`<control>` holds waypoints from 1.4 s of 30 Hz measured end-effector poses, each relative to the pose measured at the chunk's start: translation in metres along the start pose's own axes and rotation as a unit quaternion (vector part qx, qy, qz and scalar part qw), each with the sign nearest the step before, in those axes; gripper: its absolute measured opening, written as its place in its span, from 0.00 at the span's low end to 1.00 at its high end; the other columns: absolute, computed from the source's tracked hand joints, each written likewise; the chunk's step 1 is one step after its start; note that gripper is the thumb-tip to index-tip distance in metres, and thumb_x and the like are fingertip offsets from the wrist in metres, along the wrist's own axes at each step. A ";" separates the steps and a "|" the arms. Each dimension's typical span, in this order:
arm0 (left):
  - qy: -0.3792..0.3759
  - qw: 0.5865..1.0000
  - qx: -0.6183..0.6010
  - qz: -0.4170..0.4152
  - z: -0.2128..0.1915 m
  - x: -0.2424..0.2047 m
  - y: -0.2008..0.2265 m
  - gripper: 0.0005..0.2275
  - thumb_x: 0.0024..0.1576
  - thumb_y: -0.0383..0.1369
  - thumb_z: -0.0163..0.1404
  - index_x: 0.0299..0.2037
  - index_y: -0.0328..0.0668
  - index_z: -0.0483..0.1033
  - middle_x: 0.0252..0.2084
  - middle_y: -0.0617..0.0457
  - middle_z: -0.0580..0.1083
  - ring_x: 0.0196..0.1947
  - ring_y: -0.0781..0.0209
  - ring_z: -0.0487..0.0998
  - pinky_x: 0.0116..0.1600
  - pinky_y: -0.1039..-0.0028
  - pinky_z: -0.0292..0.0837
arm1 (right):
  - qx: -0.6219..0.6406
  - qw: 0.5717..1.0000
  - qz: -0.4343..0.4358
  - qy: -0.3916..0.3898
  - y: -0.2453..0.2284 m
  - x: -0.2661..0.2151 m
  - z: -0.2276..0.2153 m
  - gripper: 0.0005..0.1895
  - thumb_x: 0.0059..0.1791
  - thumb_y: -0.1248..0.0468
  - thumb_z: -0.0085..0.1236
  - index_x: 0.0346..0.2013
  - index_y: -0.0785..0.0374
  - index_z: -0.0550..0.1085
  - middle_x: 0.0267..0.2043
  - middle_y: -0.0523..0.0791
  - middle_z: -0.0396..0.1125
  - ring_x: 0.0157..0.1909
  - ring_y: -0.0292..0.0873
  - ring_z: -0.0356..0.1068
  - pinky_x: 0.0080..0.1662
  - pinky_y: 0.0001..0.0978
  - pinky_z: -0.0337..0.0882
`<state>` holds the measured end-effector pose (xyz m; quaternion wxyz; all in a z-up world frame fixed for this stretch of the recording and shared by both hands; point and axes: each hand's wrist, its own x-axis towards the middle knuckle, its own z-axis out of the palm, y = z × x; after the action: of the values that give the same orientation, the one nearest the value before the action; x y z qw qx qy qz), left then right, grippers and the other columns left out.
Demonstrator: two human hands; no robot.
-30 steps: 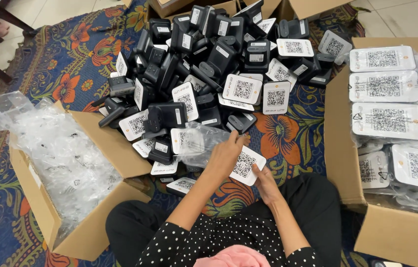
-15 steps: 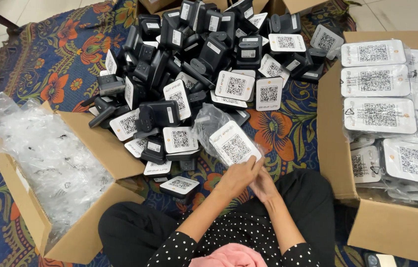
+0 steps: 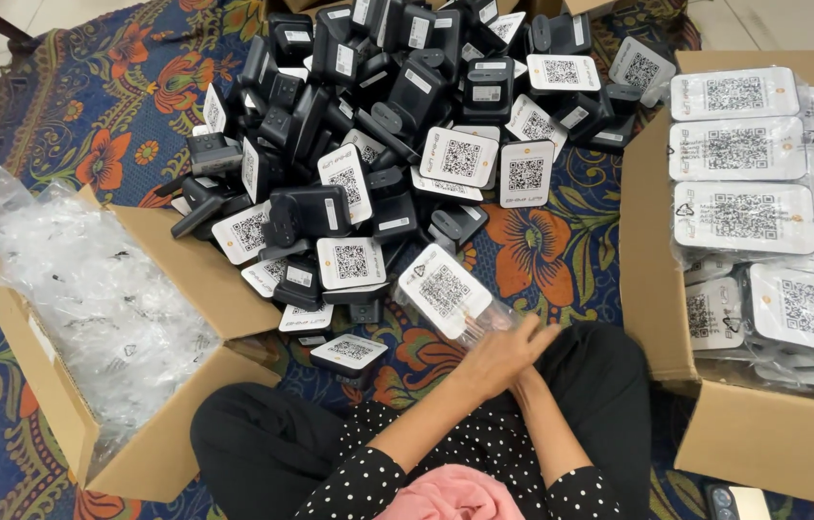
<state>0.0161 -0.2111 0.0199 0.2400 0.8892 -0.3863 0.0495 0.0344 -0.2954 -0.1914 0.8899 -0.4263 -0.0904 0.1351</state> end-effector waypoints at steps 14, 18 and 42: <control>0.461 0.726 -0.374 -0.348 -0.009 -0.032 -0.041 0.07 0.67 0.26 0.41 0.49 0.31 0.70 0.40 0.49 0.71 0.26 0.66 0.78 0.31 0.76 0.78 | -0.431 0.896 -0.032 -0.101 -0.110 -0.001 0.098 0.27 0.55 0.46 0.47 0.55 0.66 0.75 0.51 0.51 0.75 0.53 0.50 0.74 0.55 0.40 0.70; 0.477 0.687 -0.412 -0.362 -0.002 -0.039 -0.064 0.07 0.67 0.26 0.41 0.50 0.31 0.69 0.34 0.48 0.73 0.26 0.66 0.79 0.32 0.76 0.79 | -0.655 0.753 0.013 -0.066 -0.132 -0.007 0.143 0.17 0.51 0.56 0.57 0.49 0.66 0.73 0.47 0.54 0.74 0.49 0.58 0.73 0.49 0.46 0.73; 0.170 0.970 -0.096 -0.148 -0.005 -0.060 -0.071 0.16 0.61 0.37 0.52 0.56 0.38 0.77 0.49 0.41 0.80 0.49 0.44 0.80 0.58 0.55 0.66 | -0.102 0.979 -0.022 0.175 -0.050 0.020 0.044 0.13 0.51 0.72 0.56 0.49 0.62 0.70 0.46 0.44 0.69 0.42 0.34 0.66 0.43 0.25 0.65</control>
<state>0.0255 -0.1274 -0.0195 0.3913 0.8876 -0.2073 0.1266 0.0494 -0.2868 -0.1239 0.8465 -0.5297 0.0444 0.0291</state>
